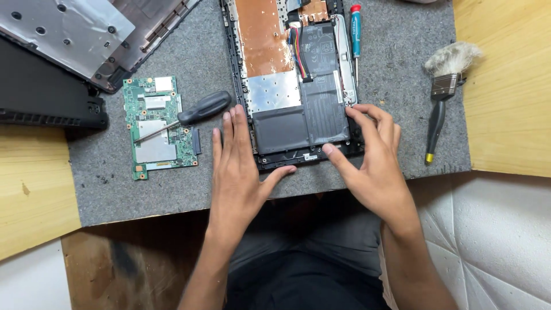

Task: Disassembling a laptop by removing internal screws with a screwdriver and lifting out the motherboard and battery.

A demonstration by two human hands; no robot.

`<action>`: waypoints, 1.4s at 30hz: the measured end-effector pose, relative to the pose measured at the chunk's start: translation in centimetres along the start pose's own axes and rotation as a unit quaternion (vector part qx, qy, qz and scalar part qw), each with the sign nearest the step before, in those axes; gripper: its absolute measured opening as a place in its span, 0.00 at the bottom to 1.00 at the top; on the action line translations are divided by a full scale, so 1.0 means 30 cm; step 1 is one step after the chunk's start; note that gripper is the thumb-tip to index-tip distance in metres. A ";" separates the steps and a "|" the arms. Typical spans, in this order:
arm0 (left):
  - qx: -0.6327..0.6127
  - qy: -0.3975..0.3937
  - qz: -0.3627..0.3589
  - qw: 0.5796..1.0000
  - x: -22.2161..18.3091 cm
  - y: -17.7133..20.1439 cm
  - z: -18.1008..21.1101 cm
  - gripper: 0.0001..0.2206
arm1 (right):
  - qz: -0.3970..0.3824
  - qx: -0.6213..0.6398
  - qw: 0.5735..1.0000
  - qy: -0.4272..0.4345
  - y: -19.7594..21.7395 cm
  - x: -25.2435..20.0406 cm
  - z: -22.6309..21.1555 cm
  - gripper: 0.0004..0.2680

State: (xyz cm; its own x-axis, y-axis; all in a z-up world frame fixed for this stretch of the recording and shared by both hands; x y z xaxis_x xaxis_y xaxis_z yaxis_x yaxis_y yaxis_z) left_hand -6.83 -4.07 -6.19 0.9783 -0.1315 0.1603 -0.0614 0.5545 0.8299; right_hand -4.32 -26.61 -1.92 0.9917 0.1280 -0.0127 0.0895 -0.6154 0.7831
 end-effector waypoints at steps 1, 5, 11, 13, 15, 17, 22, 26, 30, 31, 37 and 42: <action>-0.021 -0.011 -0.005 1.000 0.001 0.004 -0.009 0.56 | 0.013 0.020 1.000 -0.005 0.001 0.010 0.010 0.22; -0.090 -0.008 -0.004 0.996 0.006 0.028 -0.037 0.56 | -0.030 -0.027 0.997 0.064 0.030 0.056 0.039 0.27; -0.114 0.005 0.001 0.993 0.008 0.031 -0.036 0.55 | -0.155 -0.086 0.979 0.098 0.144 0.171 0.024 0.34; -0.110 0.005 0.002 0.994 0.004 0.036 -0.032 0.54 | -0.175 -0.113 0.974 0.085 0.138 0.185 0.002 0.36; -0.107 0.004 0.002 0.994 0.004 0.036 -0.027 0.53 | -0.193 -0.139 0.969 0.071 0.136 0.203 -0.007 0.38; -0.102 0.009 0.006 0.995 0.000 0.035 -0.025 0.52 | -0.230 -0.157 0.960 0.034 0.128 0.222 -0.005 0.43; -0.104 0.009 -0.002 0.995 0.009 0.038 -0.031 0.50 | -0.209 -0.110 0.967 0.092 0.152 0.219 0.007 0.40; -0.117 0.016 -0.003 0.993 0.012 0.036 -0.033 0.48 | -0.173 -0.043 0.973 0.146 0.170 0.202 0.007 0.38; -0.113 0.012 0.001 0.993 0.015 0.034 -0.032 0.48 | -0.185 0.047 0.980 0.064 0.172 0.203 -0.011 0.35; -0.115 0.013 0.006 0.993 0.013 0.035 -0.032 0.47 | -0.192 0.107 0.976 -0.001 0.173 0.205 -0.015 0.34; -0.114 0.010 0.012 0.993 0.017 0.037 -0.028 0.47 | -0.130 0.327 0.930 -0.109 0.139 0.203 0.046 0.26; -0.113 0.010 0.013 0.993 0.014 0.042 -0.022 0.47 | -0.098 0.394 0.909 -0.098 0.110 0.195 0.059 0.29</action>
State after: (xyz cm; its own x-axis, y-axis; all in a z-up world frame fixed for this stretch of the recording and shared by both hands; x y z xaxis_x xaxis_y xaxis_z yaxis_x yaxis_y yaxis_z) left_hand -6.37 -2.89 -5.44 0.9810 -0.0997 0.1665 -0.0423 0.7276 0.6847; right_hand 1.94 -29.27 -0.50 0.9399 0.2015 -0.2758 0.2279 -0.9714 0.0671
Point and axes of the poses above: each hand's wrist, its own x-axis towards the middle knuckle, its own y-axis out of the back of the hand, z = x × y, the point moved 1 cm from there along x, towards the middle knuckle, and after that the axes turned 3 degrees about -x, right-handed, at the moved point
